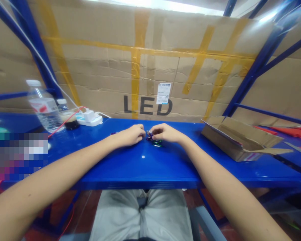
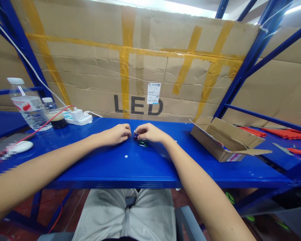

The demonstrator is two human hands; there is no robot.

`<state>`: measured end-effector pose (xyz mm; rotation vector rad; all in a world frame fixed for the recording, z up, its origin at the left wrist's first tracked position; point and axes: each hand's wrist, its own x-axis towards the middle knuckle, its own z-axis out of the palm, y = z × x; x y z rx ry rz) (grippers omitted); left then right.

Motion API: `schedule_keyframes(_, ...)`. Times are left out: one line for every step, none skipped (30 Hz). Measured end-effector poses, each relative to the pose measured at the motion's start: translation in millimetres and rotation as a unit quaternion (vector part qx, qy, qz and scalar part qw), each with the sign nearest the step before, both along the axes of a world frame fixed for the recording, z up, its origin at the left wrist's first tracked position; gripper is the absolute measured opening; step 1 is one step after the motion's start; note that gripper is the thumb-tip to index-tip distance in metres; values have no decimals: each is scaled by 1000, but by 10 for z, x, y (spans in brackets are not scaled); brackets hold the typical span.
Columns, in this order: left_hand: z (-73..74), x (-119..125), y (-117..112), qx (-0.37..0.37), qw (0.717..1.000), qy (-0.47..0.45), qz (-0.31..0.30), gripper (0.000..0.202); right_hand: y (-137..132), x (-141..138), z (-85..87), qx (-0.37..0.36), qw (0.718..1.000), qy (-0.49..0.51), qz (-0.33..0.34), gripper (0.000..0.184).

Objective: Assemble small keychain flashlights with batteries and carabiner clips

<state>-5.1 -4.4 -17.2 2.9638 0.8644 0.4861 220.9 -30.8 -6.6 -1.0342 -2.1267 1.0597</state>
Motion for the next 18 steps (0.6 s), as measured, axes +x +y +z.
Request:
schedule_keyframes(19, 4, -7, 7, 1000, -28, 0, 24, 0, -1, 1, 1, 1000, 10, -1, 23)
schedule_keyframes(43, 9, -17, 15, 998, -67, -1, 24, 0, 0, 1, 4, 1000, 21, -5, 24)
schedule_keyframes(70, 15, -30, 22, 993, -114, -2, 24, 2, 0, 1, 9, 999, 30, -10, 26)
schedule_keyframes(97, 23, -48, 28, 986, -163, -1, 23, 3, 1, 1, 16, 999, 37, -17, 27)
schedule_keyframes(122, 31, -69, 32, 978, -207, 1, 21, 4, 0, 0, 23, 999, 42, -25, 27)
schedule_keyframes(142, 40, -92, 34, 970, -241, 2, 18, 5, -1, -1, 29, 998, 44, -30, 27)
schedule_keyframes(157, 50, -117, 35, 965, -262, 2, 16, 5, -2, -3, 35, 998, 44, -35, 27)
schedule_keyframes(165, 61, -141, 34, 962, -270, -3, 15, 6, -5, -7, 37, 998, 44, -39, 27)
schedule_keyframes(167, 71, -162, 34, 962, -269, -10, 15, 7, -7, -12, 37, 998, 43, -41, 28)
schedule_keyframes(163, 80, -178, 36, 964, -263, -17, 15, 8, -9, -18, 33, 998, 41, -43, 29)
schedule_keyframes(157, 86, -188, 40, 966, -255, -23, 15, 10, -9, -24, 29, 998, 39, -43, 31)
schedule_keyframes(150, 90, -192, 47, 968, -247, -27, 15, 13, -8, -29, 28, 998, 38, -42, 33)
schedule_keyframes(143, 92, -192, 53, 969, -240, -28, 15, 16, -6, -32, 32, 998, 37, -40, 34)
schedule_keyframes(138, 90, -187, 58, 970, -236, -27, 15, 18, -2, -33, 42, 998, 35, -35, 34)
schedule_keyframes(135, 87, -180, 59, 970, -236, -25, 15, 20, 2, -31, 57, 997, 36, -30, 34)
schedule_keyframes(134, 82, -173, 55, 969, -239, -21, 14, 22, 7, -26, 74, 996, 38, -26, 33)
schedule_keyframes(134, 78, -166, 47, 968, -245, -14, 14, 22, 10, -21, 90, 995, 40, -22, 33)
schedule_keyframes(135, 75, -161, 35, 967, -253, -5, 14, 22, 12, -16, 104, 993, 43, -19, 32)
